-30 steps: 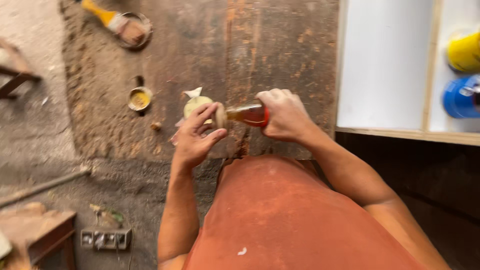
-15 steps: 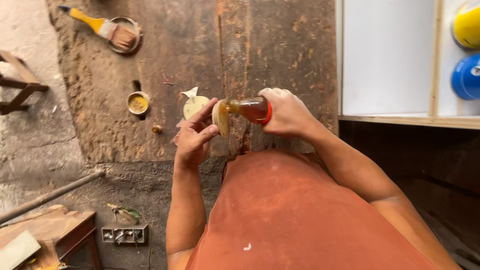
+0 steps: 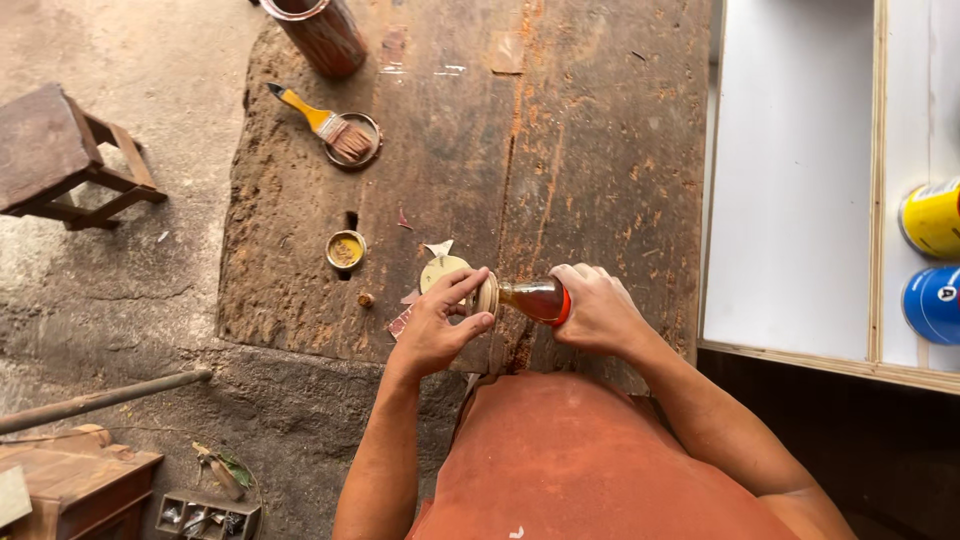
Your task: The person pours liquid from a bottle onto wooden discs and circular pieces of sandpaper, then rubs the wooden discs together by hand.
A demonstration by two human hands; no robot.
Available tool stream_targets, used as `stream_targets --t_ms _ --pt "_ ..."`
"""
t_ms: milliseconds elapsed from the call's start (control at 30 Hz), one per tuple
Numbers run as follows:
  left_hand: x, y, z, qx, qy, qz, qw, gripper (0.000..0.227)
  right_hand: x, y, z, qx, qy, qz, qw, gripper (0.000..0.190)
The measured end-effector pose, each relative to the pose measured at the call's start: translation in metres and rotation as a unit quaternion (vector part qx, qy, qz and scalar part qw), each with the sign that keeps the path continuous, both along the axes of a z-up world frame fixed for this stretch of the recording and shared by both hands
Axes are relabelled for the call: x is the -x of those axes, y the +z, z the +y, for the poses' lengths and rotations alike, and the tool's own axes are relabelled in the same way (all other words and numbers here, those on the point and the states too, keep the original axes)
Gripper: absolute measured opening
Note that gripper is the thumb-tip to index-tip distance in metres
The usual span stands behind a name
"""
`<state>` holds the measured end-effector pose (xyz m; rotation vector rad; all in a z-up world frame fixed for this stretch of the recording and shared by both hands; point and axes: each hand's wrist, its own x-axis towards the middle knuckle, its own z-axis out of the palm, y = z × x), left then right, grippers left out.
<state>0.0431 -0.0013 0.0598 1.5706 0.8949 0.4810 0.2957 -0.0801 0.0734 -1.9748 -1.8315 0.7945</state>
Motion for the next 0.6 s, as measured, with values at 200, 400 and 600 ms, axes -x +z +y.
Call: stream_targets --t_ms 200,400,600 --pt "0.007 0.006 0.003 -0.041 -0.022 -0.013 0.999 0.062 0.001 0.002 0.007 0.044 -0.011 0.052 0.998 0.051" --pt "0.007 0.009 -0.001 -0.063 -0.020 0.022 0.998 0.064 0.006 0.008 0.009 0.079 -0.001 0.034 0.996 0.050" --pt "0.011 0.018 0.004 -0.135 -0.052 0.058 0.988 0.064 0.006 0.013 0.011 0.062 0.016 0.034 0.997 0.050"
